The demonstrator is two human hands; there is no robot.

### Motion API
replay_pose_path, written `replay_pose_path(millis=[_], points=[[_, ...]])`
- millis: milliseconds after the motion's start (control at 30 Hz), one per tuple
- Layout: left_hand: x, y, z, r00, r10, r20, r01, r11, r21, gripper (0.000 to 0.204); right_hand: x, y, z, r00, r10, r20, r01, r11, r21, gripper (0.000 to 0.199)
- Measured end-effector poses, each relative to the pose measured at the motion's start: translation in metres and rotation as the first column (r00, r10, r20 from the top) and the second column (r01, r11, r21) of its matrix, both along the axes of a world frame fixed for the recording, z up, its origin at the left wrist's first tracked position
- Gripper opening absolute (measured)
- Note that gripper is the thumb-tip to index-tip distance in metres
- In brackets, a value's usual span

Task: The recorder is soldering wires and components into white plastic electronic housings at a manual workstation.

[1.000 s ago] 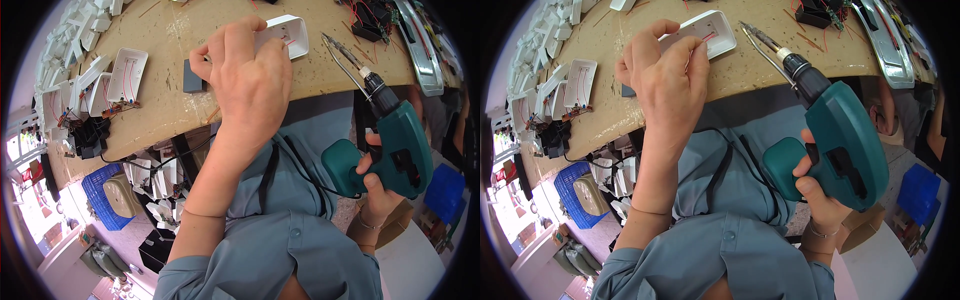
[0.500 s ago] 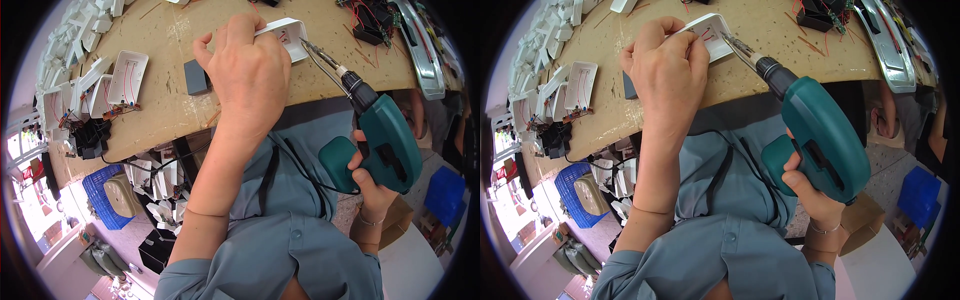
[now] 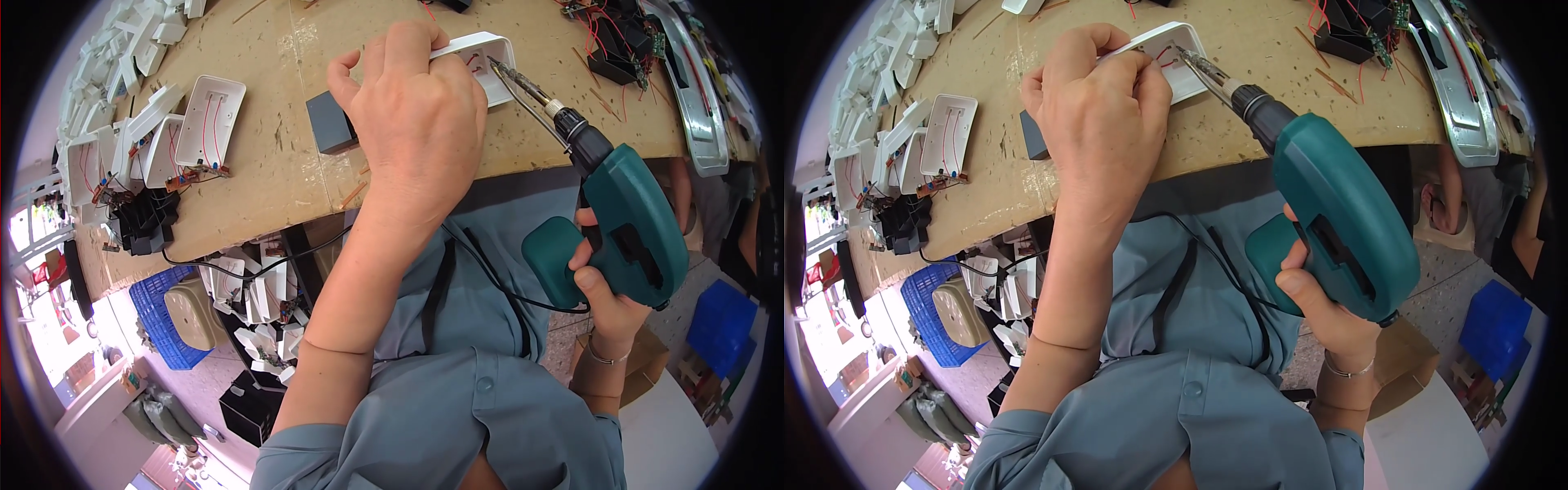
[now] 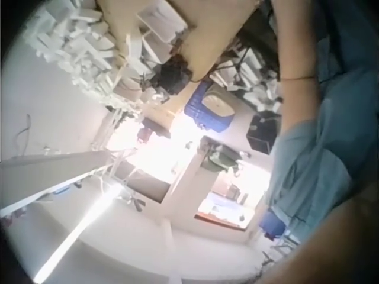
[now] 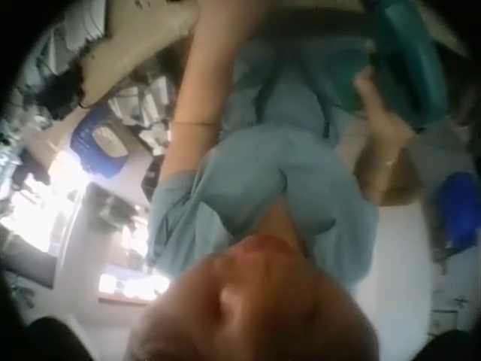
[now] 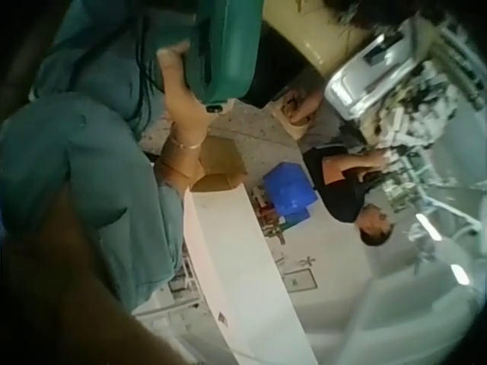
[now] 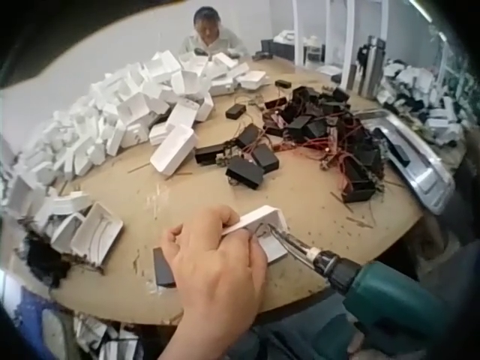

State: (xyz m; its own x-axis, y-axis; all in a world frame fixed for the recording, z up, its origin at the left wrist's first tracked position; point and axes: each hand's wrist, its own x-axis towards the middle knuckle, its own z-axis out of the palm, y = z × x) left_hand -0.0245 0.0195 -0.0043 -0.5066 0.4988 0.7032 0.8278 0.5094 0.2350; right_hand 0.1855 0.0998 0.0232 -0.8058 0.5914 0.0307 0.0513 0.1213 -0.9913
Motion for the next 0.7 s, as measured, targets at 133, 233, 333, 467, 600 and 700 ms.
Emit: replay_pose_path(millis=[133, 233, 333, 467, 600, 700], points=[[0.0, 0.0, 0.0, 1.0, 0.0, 0.001, 0.0, 1.0, -0.009, 0.007, -0.006, 0.001, 0.004, 1.0, 0.002, 0.018, -0.002, 1.0, 0.006, 0.043], [0.001, -0.001, 0.001, 1.0, -0.01, 0.004, 0.01, 1.0, -0.001, 0.007, -0.006, 0.002, 0.004, 0.999, 0.018, 0.047, -0.019, 1.0, 0.023, 0.042], [0.002, -0.001, 0.002, 1.0, -0.01, 0.004, 0.01, 1.0, -0.001, 0.006, -0.007, 0.003, 0.005, 0.999, 0.011, 0.042, -0.012, 1.0, 0.028, 0.042], [0.001, -0.001, 0.0, 1.0, -0.006, 0.012, 0.006, 1.0, 0.007, 0.006, -0.011, 0.002, 0.004, 0.999, 0.024, 0.047, -0.026, 0.999, 0.042, 0.042], [0.002, 0.0, 0.0, 1.0, -0.003, 0.004, 0.003, 1.0, -0.004, 0.005, -0.016, 0.0, 0.002, 0.989, -0.122, 0.083, 0.116, 0.99, 0.075, 0.093], [0.002, -0.001, 0.001, 1.0, -0.006, 0.0, 0.006, 1.0, -0.006, 0.005, -0.014, 0.002, 0.003, 0.989, -0.117, 0.093, 0.107, 0.988, 0.111, 0.092]])
